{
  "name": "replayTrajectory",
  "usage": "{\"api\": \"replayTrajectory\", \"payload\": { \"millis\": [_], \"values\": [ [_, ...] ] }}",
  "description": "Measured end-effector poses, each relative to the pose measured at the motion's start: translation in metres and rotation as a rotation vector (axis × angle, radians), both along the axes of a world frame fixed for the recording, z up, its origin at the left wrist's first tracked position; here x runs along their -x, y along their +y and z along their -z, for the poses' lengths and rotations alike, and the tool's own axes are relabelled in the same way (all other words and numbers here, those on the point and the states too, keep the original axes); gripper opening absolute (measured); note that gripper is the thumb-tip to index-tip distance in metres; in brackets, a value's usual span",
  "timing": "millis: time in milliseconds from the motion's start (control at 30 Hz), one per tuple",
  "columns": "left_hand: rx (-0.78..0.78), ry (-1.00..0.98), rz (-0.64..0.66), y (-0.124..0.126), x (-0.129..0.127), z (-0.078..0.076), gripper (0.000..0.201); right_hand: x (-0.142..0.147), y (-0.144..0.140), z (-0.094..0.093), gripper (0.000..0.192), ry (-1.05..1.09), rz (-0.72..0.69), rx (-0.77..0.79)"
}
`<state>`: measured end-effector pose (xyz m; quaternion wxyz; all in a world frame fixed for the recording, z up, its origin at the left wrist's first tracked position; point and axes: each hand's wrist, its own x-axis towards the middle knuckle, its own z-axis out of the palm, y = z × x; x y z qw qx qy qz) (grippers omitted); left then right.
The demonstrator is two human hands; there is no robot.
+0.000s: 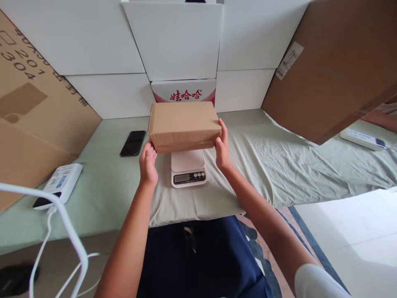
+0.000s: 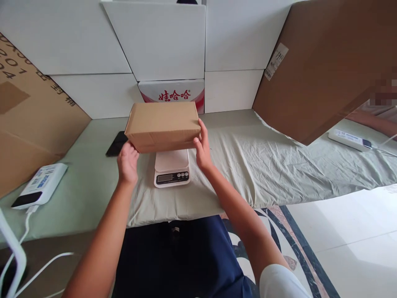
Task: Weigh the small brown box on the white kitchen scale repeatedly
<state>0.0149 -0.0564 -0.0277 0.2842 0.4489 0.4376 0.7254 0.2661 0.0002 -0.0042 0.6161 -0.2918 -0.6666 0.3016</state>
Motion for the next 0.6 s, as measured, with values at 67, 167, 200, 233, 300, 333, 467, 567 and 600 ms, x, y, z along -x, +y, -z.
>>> {"api": "replayTrajectory", "payload": {
  "millis": [67, 167, 200, 233, 300, 333, 467, 567, 600],
  "values": [
    [-0.012, 0.001, 0.029, 0.031, 0.008, -0.007, 0.076, 0.008, 0.027, -0.003, 0.077, 0.018, 0.001, -0.027],
    [0.042, -0.011, 0.013, 0.073, 0.016, 0.004, 0.072, 0.021, 0.066, 0.011, 0.085, 0.017, -0.017, -0.007],
    [0.069, -0.018, 0.001, 0.083, 0.017, 0.011, 0.073, 0.024, 0.076, 0.019, 0.088, 0.009, -0.024, 0.018],
    [0.098, -0.027, -0.008, 0.091, 0.018, 0.020, 0.073, 0.026, 0.084, 0.027, 0.091, 0.001, -0.027, 0.046],
    [0.148, -0.057, -0.012, 0.100, 0.020, 0.036, 0.076, 0.029, 0.092, 0.041, 0.094, -0.005, -0.026, 0.097],
    [0.164, -0.075, -0.011, 0.101, 0.020, 0.042, 0.078, 0.029, 0.094, 0.045, 0.094, -0.004, -0.026, 0.115],
    [0.192, -0.118, 0.001, 0.101, 0.021, 0.049, 0.078, 0.028, 0.091, 0.047, 0.091, 0.006, -0.073, 0.172],
    [0.212, -0.133, 0.028, 0.099, 0.023, 0.045, 0.076, 0.026, 0.088, 0.046, 0.088, 0.074, -0.070, 0.191],
    [0.215, -0.143, 0.036, 0.099, 0.025, 0.043, 0.075, 0.024, 0.089, 0.047, 0.088, 0.109, -0.046, 0.194]
  ]
}}
